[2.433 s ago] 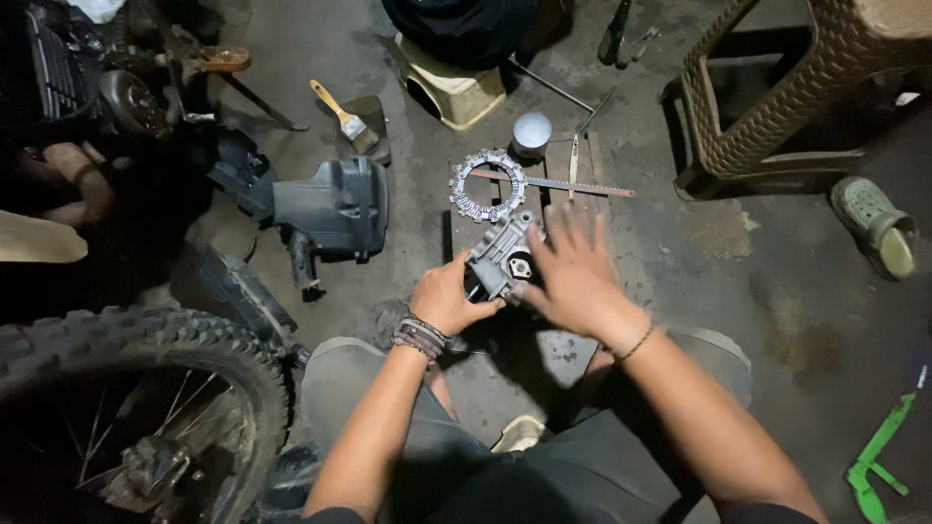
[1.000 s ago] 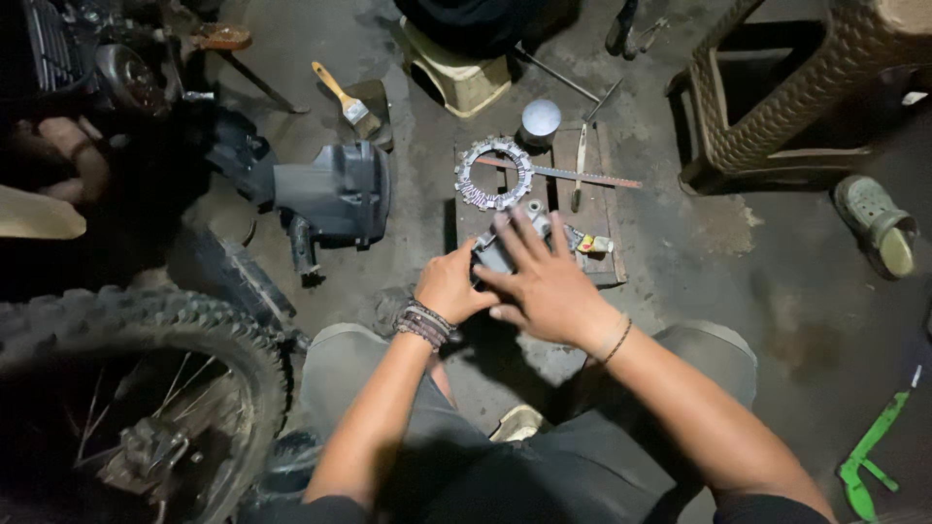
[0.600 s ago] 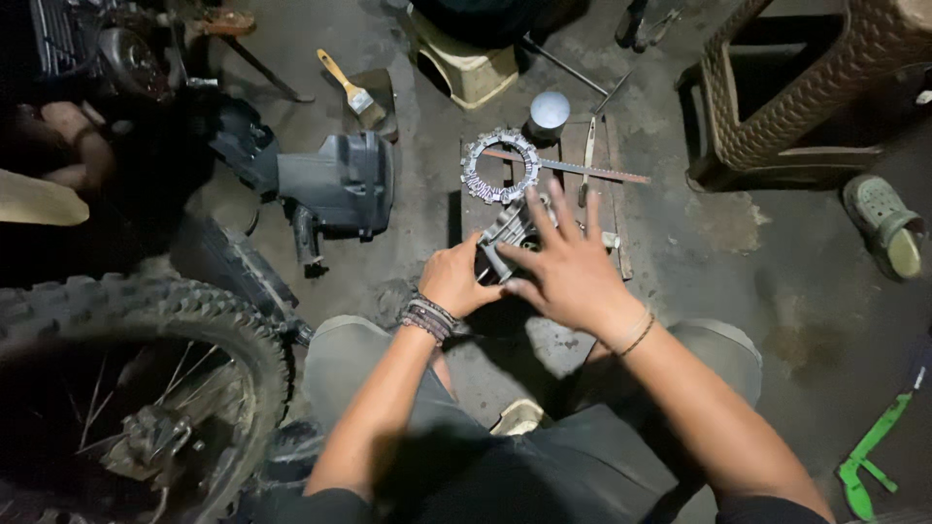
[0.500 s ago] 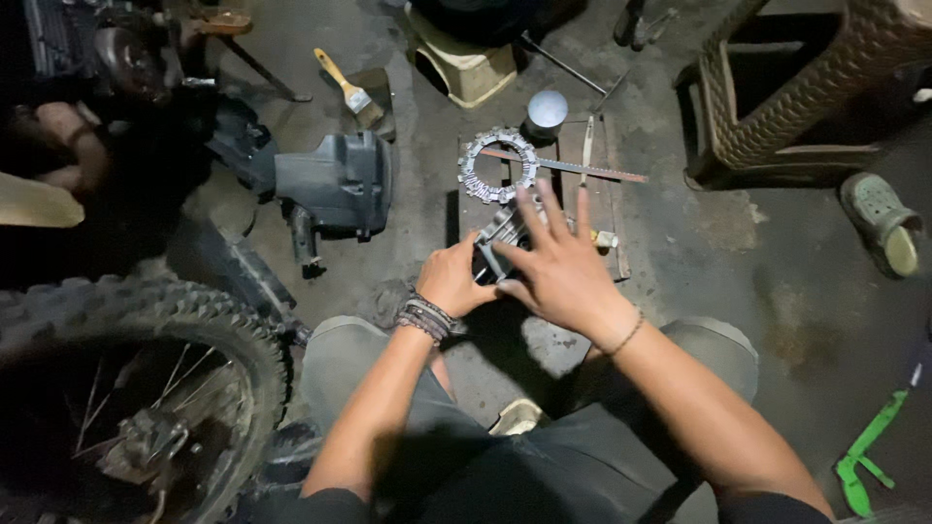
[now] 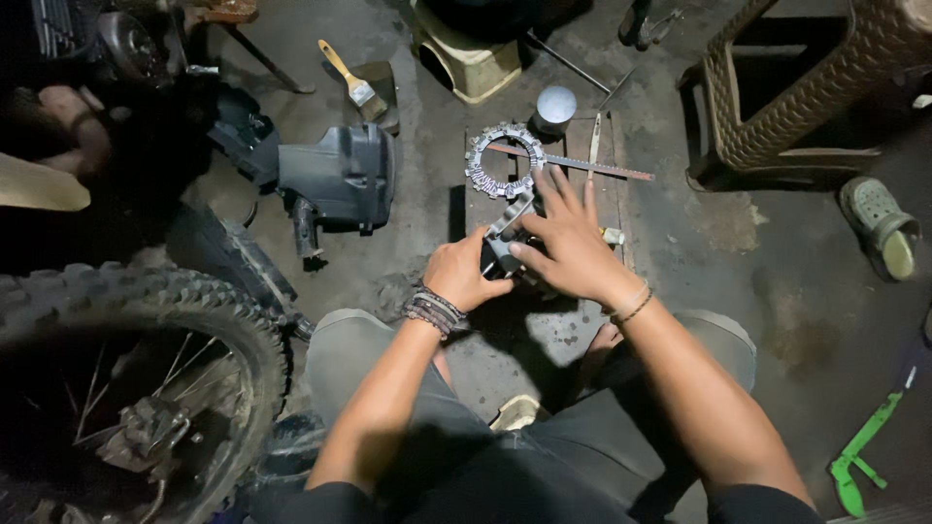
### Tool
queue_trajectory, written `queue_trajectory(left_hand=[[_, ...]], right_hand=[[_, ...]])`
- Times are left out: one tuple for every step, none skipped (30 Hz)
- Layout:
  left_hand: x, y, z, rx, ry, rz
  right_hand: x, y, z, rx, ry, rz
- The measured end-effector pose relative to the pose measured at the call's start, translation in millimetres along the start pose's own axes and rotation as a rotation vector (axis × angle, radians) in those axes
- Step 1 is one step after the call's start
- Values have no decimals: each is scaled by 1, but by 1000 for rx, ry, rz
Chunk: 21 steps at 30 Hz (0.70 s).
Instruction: The person sits on the floor and assembles a small engine component, inserting a piston into a cylinder block and manipulating internal parts with their hands. They rotate the assembly to check alignment and fit.
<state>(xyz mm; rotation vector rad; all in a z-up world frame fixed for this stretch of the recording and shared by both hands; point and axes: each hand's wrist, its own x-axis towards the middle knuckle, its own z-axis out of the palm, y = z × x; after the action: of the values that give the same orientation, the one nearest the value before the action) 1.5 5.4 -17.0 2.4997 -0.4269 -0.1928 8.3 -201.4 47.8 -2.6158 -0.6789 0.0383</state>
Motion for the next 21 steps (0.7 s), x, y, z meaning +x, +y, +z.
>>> queue_trajectory(left_hand=[[-1, 4, -5, -3, 4, -4], [-3, 9, -10, -18, 13, 6], [-4, 14, -16, -33, 20, 16], [-5, 14, -18, -35, 23, 11], [-4, 15, -19, -38, 19, 16], [-3, 16, -20, -41, 16, 22], [-4, 16, -21, -43, 15, 28], [-4, 16, -21, -50, 10, 18], [-3, 17, -21, -55, 5, 8], [-1, 13, -13, -54, 5, 15], [0, 7, -5, -36, 20, 10], [1, 1, 2, -17, 36, 5], [0, 3, -1, -12, 38, 7], [0, 6, -4, -19, 36, 1], [-1, 8, -6, -28, 34, -5], [-1, 10, -8, -24, 36, -3], [-2, 11, -10, -37, 25, -4], [-3, 12, -11, -49, 15, -4], [-3, 10, -10, -46, 17, 0], [-2, 7, -8, -47, 24, -6], [-2, 6, -4, -50, 29, -10]], right_hand=[[0, 2, -3, -2, -3, -5], [0, 4, -5, 2, -25, 36], [1, 5, -8, 7, -47, 77], [-2, 6, -13, 6, -51, 72], [-5, 8, -19, -68, -14, 72], [-8, 9, -26, -142, 23, 72], [-9, 4, -24, -146, 26, 77], [-11, -1, -23, -224, 3, 72], [-12, -6, -22, -301, -18, 68], [-14, -6, -23, -305, -13, 73], [-15, -7, -23, -295, -25, 30], [-16, -9, -23, -286, -37, -13], [-15, -6, -23, -285, -32, -14], [-15, -2, -22, -276, -51, 14], [-14, 1, -22, -268, -71, 43], [-16, 1, -24, -268, -67, 42], [-18, 1, -26, -304, -77, 73], [-19, 1, -28, -340, -87, 105], [-18, -8, -30, -341, -82, 105], [-18, -17, -31, -351, -167, 128], [-19, -25, -34, -361, -255, 154]])
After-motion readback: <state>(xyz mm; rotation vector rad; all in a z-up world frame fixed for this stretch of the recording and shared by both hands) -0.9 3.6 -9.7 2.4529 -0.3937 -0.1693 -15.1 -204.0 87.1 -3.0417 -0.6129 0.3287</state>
